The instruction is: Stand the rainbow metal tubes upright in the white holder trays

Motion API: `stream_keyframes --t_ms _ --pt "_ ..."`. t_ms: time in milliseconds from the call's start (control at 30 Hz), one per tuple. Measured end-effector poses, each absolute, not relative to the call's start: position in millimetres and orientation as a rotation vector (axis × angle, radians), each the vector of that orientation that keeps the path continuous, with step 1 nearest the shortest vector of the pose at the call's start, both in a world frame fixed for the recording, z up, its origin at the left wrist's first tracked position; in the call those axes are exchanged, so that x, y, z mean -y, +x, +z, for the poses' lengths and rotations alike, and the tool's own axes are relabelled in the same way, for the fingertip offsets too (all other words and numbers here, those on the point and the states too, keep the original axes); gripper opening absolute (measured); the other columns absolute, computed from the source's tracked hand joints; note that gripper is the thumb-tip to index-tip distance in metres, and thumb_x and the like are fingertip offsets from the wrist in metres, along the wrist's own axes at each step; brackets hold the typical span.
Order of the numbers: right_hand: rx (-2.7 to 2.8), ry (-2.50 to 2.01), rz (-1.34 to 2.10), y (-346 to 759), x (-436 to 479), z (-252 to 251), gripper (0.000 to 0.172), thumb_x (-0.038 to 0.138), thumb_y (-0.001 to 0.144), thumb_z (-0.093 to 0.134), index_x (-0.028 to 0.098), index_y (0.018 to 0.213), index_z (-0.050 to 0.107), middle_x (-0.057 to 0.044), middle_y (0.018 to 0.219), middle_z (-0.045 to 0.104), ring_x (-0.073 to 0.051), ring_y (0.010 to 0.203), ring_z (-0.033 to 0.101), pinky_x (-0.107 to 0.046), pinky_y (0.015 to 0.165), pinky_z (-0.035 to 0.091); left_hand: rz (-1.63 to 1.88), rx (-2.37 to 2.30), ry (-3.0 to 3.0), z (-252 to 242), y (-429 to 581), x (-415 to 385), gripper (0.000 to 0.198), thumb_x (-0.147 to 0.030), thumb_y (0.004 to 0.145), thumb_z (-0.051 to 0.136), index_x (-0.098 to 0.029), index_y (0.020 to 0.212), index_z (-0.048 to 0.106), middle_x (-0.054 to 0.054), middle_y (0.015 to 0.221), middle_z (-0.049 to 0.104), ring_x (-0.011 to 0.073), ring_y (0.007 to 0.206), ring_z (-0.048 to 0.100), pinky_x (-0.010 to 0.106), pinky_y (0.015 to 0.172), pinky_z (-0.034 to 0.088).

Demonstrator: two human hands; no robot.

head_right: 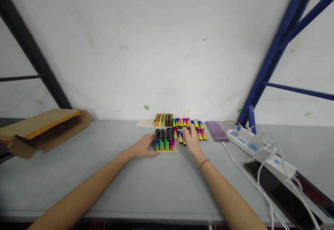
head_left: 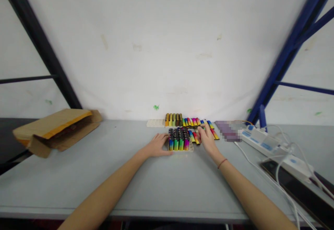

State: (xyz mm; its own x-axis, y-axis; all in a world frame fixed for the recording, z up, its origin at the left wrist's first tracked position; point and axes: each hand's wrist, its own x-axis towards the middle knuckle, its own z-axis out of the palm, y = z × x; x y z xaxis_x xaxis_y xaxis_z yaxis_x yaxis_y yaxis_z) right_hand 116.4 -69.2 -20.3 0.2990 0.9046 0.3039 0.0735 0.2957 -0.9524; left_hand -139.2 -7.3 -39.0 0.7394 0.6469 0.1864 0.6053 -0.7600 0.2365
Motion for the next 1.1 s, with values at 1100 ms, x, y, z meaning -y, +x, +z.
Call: stream_keyframes --t_ms 1100 --pt "1.914 -1.288 0.030 128 58 -30 0.041 0.017 0.090 0.037 0.020 0.124 0.059 -0.010 0.115 0.068 -0.023 0.104 0.062 -0.038 0.092 0.048 0.437 -0.920 2.698 -37 -145 0 0.082 -0.061 0.066 0.072 -0.015 0.130 0.050 0.017 0.138 0.047 0.0367 0.127 0.044 0.049 0.109 0.032"
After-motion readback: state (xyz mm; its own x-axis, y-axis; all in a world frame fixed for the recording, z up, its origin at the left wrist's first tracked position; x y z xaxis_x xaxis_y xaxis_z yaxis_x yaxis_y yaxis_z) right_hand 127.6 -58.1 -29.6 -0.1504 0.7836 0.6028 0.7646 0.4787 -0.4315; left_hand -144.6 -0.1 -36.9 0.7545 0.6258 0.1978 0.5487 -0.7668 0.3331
